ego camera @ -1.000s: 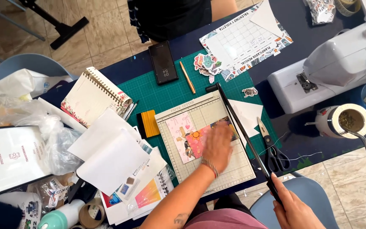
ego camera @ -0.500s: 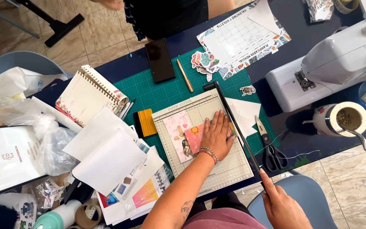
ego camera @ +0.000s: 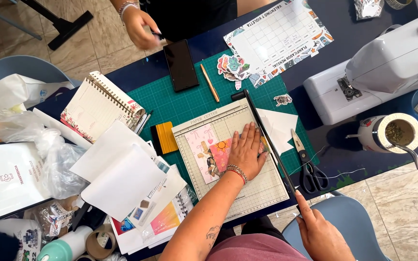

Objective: Trimming small printed cards using a manual paper cutter

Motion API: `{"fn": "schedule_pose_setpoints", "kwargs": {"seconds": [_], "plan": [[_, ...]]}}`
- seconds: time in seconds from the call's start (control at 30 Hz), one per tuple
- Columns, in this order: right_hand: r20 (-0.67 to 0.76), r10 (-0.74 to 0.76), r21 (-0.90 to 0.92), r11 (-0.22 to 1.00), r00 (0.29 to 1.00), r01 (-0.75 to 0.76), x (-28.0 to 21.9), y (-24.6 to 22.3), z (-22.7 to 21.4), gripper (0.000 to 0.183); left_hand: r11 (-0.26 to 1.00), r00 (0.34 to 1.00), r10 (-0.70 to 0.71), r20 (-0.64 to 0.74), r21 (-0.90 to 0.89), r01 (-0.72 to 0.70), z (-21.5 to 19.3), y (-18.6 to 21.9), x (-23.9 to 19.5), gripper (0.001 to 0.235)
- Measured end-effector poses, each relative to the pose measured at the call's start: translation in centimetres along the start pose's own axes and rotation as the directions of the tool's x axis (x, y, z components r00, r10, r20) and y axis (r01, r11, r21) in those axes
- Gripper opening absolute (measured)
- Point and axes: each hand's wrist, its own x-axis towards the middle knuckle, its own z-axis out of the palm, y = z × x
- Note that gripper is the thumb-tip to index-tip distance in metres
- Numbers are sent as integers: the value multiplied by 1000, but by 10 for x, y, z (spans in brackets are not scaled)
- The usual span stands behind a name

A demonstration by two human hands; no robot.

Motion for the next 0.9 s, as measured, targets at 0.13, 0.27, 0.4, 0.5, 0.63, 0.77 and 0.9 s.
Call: {"fn": "schedule_pose_setpoints", "kwargs": {"seconds": [0.13,0.27,0.4,0.5,0.63,0.77,0.9], "plan": [[21,3,6,1000,1000,-4,3,0,0,76,1000,1000,-2,0,-2,2,-4,0,2,77],[13,-1,22,1000,1000,1,2,1,3,76,1000,1000,-8,13,-6,8,-4,1,0,77],[23,14,26,1000,1000,-14,4,2,6,75,1000,1000,-12,27,-15,12,-6,2,1,77],[25,14,32,999,1000,-15,2,-4,-1,75,1000,1000,-15,19,-14,16,-4,2,1,78],[-2,-2,36,999,1000,2,4,1,6,76,1000,1000,-13,15,4,13,-7,3,1,77],[-14,-42,25,999,999,42,5,4,8,77,999,998,-35,43,-37,36,-11,5,3,76],[-13,-39,37,999,999,40,5,4,7,77,999,999,-33,10,-28,34,-7,4,2,77]]}}
